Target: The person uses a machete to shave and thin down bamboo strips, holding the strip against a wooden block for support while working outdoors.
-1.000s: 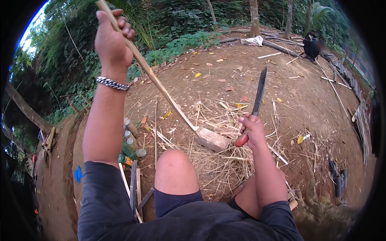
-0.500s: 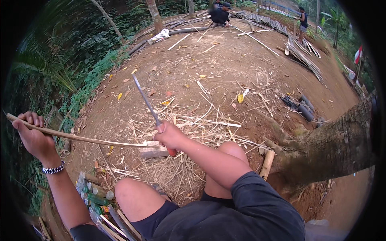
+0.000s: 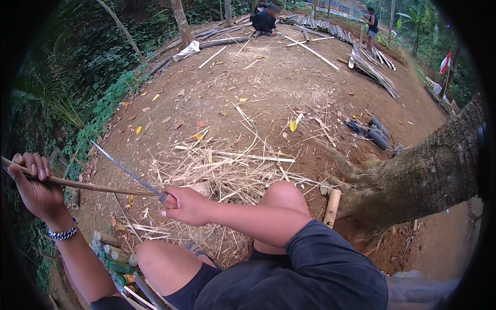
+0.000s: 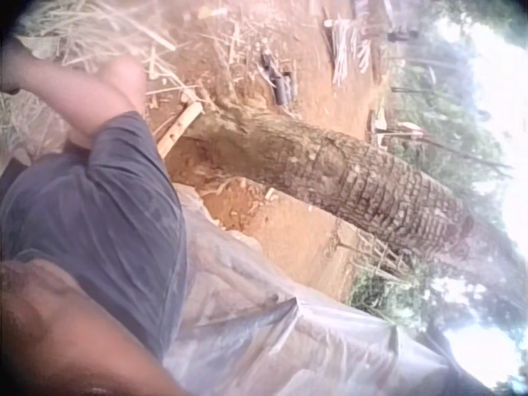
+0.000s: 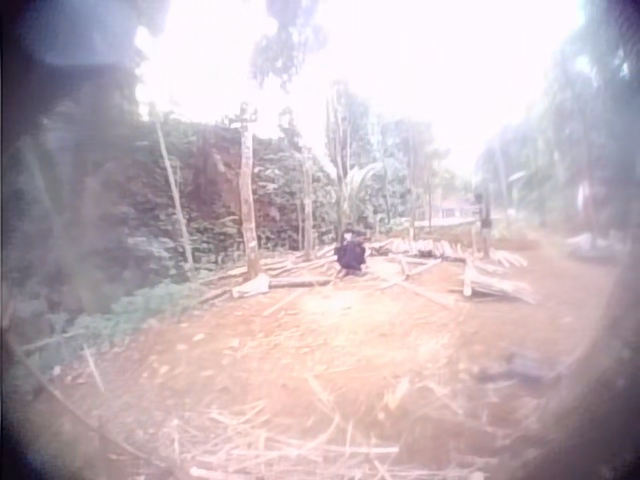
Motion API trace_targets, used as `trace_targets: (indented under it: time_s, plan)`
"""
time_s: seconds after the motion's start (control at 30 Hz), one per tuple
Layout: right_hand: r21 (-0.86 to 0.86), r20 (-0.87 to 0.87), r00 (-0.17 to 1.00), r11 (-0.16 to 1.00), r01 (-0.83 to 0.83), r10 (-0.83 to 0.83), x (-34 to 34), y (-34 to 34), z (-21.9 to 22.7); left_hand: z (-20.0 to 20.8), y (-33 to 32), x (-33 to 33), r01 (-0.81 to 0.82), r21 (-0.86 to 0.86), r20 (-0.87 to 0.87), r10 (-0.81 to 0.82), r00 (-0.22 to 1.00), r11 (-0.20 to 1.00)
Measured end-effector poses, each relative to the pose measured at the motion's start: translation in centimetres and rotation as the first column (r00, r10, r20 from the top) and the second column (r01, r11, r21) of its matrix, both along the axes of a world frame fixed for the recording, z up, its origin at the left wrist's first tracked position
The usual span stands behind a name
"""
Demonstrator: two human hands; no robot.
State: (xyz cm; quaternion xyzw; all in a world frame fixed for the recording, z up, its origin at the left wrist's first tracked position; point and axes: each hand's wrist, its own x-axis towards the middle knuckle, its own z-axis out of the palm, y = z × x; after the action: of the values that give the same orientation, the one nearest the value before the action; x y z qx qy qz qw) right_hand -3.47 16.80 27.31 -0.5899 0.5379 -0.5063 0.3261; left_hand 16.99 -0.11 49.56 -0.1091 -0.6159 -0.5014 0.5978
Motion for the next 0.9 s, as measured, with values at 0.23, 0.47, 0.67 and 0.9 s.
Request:
trace_targets:
  time_s: [0.23,0.47,0.67,0.9]
  plan:
    - [0.04,0.11,0.994,0.999,0.016,-0.02,-0.2,-0.7,-0.5,1.4,0.3,1.9,-0.124,0.044,-0.024,0.125,0.992,0.991]
    - [0.189,0.451,0.889,0.982,-0.014,-0.074,-0.9,-1.2,-0.2,-1.4,2.1,0.8,-0.119,0.029,-0.058,0.121,0.991,0.992]
    - [0.217,0.371,0.923,0.976,0.021,-0.102,0.7,-0.7,0.3,-2.6,4.0,2.3,-0.181,-0.049,-0.09,0.176,0.98,0.982]
    - [0.011,-0.12,0.976,0.983,-0.182,0.182,6.5,2.0,3.2,-4.5,6.1,4.9,-0.136,-0.08,-0.115,0.126,0.985,0.987]
